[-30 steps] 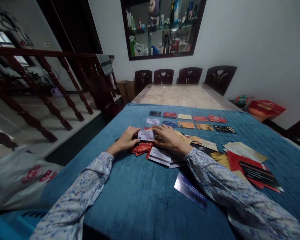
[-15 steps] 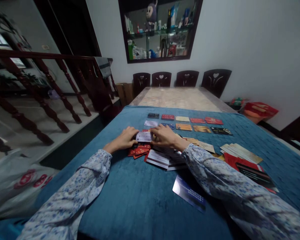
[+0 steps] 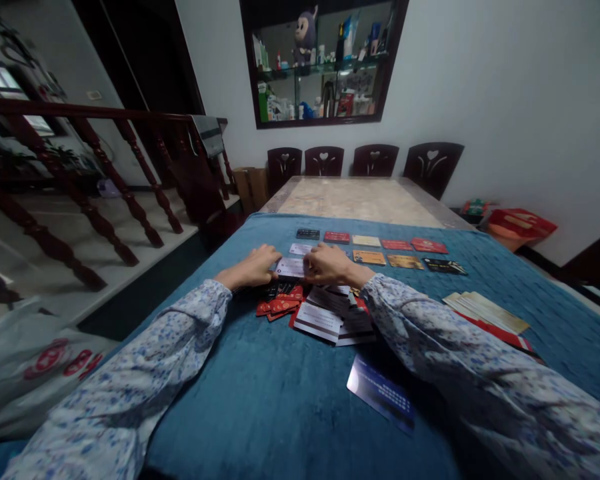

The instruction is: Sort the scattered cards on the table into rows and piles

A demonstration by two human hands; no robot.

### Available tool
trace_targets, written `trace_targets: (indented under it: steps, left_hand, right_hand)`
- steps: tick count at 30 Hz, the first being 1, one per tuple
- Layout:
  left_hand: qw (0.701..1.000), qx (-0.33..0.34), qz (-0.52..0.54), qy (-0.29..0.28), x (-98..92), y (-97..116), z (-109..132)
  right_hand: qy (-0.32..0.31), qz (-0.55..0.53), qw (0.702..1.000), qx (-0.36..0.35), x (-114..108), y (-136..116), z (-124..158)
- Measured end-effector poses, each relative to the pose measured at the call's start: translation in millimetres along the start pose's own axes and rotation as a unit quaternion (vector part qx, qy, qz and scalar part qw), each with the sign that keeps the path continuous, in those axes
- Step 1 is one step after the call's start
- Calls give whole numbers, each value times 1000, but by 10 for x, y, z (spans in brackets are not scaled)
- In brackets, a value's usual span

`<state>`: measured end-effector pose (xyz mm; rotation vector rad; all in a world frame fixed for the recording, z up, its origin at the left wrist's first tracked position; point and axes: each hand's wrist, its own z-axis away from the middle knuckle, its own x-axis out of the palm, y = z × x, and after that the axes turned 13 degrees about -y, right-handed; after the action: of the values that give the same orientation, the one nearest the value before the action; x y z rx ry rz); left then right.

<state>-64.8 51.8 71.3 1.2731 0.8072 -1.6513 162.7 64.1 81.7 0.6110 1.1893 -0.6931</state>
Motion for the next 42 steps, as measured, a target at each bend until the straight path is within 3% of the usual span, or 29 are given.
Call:
trace_targets:
  steps: [9, 19, 31, 42]
  left_hand:
    - [1000, -17, -21, -10, -190, 35, -203]
    - [1000, -21, 3, 10, -280, -23, -602]
    - [1000, -26, 0, -4, -214, -85, -1047]
    - [998, -32, 17, -54, -143, -125, -1221]
  right_hand:
    - [10, 6, 1000, 15, -85, 189, -153]
    - [11, -14, 999, 51, -141, 414, -361]
    - [-33, -31, 995, 86, -68, 600, -671]
    - [-66, -38, 992, 98, -44, 613, -767]
